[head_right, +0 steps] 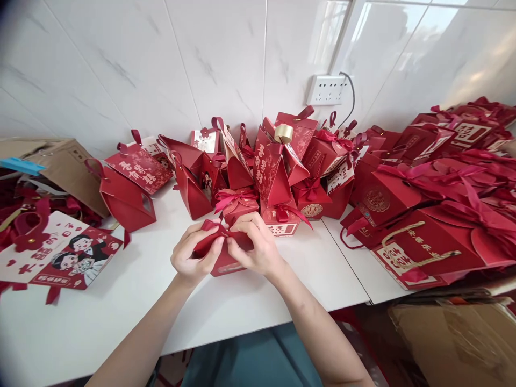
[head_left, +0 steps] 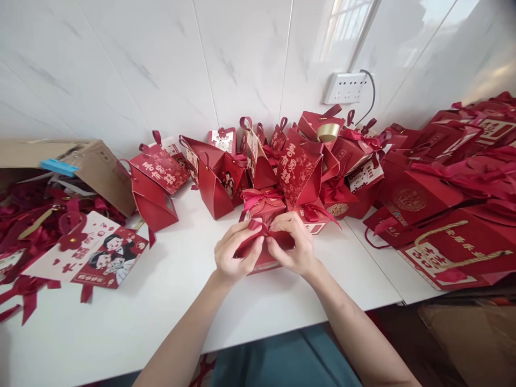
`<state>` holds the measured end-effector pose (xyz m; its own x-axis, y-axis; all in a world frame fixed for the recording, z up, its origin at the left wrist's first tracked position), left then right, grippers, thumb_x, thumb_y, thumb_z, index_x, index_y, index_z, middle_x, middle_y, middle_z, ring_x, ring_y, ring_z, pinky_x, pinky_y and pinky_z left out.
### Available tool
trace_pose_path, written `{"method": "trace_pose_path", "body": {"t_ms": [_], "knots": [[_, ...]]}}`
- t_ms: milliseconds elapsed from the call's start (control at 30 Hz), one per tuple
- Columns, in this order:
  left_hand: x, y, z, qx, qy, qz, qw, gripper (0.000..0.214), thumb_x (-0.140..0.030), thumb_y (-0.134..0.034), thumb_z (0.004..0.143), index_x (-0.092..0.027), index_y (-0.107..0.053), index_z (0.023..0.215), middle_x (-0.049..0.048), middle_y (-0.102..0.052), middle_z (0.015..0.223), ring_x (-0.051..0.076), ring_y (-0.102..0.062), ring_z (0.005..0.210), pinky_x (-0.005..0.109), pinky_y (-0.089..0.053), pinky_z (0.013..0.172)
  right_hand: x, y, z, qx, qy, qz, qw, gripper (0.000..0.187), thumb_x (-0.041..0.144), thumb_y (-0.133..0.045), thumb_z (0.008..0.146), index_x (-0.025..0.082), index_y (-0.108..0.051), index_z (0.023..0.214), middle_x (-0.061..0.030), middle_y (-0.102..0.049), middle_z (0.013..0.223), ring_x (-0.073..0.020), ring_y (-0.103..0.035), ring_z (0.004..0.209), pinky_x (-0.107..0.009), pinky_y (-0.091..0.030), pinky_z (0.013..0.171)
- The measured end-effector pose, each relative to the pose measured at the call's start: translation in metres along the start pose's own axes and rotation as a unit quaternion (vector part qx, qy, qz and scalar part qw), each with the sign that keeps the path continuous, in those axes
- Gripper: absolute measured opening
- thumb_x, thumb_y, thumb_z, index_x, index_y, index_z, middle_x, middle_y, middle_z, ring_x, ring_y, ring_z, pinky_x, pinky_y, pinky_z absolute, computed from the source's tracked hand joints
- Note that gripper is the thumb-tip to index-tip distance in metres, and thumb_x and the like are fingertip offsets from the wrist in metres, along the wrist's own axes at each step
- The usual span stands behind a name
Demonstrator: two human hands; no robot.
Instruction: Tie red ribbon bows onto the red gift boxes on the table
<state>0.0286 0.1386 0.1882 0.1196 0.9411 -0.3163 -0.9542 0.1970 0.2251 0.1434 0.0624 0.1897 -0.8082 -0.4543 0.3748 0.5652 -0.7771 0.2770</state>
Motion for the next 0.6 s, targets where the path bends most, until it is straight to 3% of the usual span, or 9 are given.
{"method": "trace_pose_path", "body": {"t_ms": [400, 600], "knots": [[0.0032, 0.0005, 0.0012, 0.026, 0.019, -0.019, 0.999, 0.025, -0.011, -0.06, 0.081, -0.018, -0.064, 0.105, 0.0061, -0.071, 0.103, 0.019, -0.069, 0.094, 0.03, -0.06, 0.079, -0.0028, -0.0018, -0.0029, -0.003, -0.007, -0.003, 1.0, 0.01, 0.014, -0.054, 0.087, 0.023, -0.052, 0.091, -0.0008, -0.057, 0.075, -0.0153, -0.055, 0.068, -0.029, -0.046, 0.057], [0.0028, -0.0005, 0.0024, 0.032, 0.018, -0.03, 0.999, 0.027, -0.009, -0.061, 0.08, -0.017, -0.063, 0.106, 0.0063, -0.071, 0.103, 0.018, -0.069, 0.094, 0.029, -0.059, 0.08, -0.0072, -0.0021, -0.0037, -0.007, -0.042, 0.029, 0.999, 0.009, 0.013, -0.054, 0.088, 0.022, -0.053, 0.088, -0.0006, -0.058, 0.075, -0.0142, -0.054, 0.067, -0.028, -0.046, 0.059]]}}
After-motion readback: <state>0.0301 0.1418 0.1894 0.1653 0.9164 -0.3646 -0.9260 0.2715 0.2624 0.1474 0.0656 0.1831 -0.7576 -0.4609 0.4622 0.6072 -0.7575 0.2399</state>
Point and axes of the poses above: each hand's wrist, its own z-axis towards the middle knuckle, its own y-axis out of the back of the hand, x = y × z, the point moved 6 cm from there along z, towards the middle knuckle
